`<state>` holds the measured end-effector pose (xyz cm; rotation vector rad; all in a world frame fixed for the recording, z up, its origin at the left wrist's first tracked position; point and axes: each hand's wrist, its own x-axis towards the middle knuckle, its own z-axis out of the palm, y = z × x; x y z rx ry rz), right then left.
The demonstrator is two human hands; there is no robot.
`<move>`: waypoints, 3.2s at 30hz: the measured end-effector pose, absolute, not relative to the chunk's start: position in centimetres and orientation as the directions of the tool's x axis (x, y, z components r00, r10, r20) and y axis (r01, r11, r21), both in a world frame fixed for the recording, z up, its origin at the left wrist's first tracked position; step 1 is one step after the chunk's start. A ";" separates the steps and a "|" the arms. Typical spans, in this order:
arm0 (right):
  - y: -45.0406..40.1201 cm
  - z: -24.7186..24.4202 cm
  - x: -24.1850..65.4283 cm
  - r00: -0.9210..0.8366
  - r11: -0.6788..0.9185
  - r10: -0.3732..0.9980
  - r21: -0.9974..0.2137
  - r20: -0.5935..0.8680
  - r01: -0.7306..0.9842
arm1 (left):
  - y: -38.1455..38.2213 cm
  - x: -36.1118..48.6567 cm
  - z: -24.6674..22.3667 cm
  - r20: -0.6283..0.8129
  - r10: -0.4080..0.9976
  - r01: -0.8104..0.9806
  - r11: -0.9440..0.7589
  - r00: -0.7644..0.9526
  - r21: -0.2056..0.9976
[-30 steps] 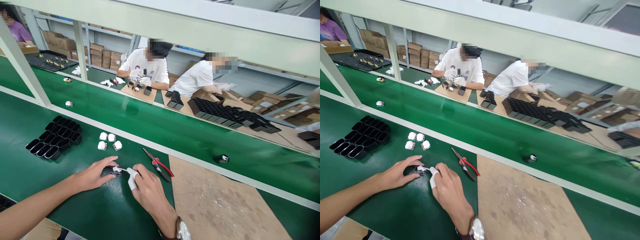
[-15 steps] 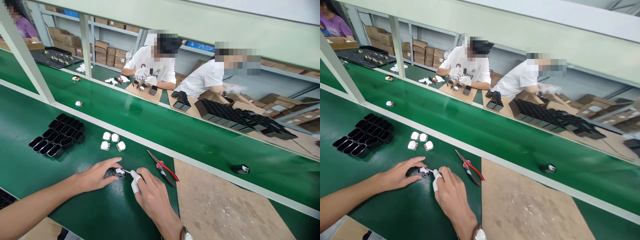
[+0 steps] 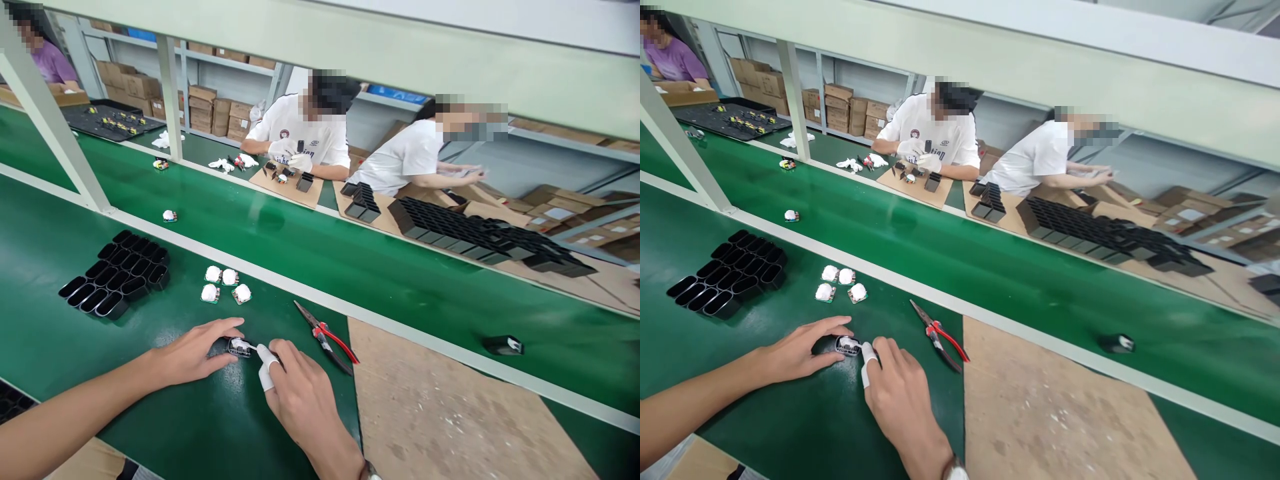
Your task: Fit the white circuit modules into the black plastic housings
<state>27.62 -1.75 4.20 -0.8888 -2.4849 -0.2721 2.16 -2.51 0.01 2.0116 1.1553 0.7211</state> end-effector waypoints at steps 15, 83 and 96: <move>-1.4 3.3 27.3 -0.647 0.767 0.544 -0.003 0.534 0.642 | -2.5 2.1 0.1 0.127 0.888 0.488 -0.357 0.442 0.796; 2.6 -2.6 28.9 -0.405 0.492 0.745 -0.026 0.530 0.870 | 15.7 -3.4 7.8 0.313 0.949 0.861 -0.143 -0.020 0.488; 2.7 -2.5 28.6 -0.358 0.470 0.748 -0.066 0.558 0.880 | 21.1 4.8 4.2 0.295 0.919 0.879 -0.353 0.261 0.321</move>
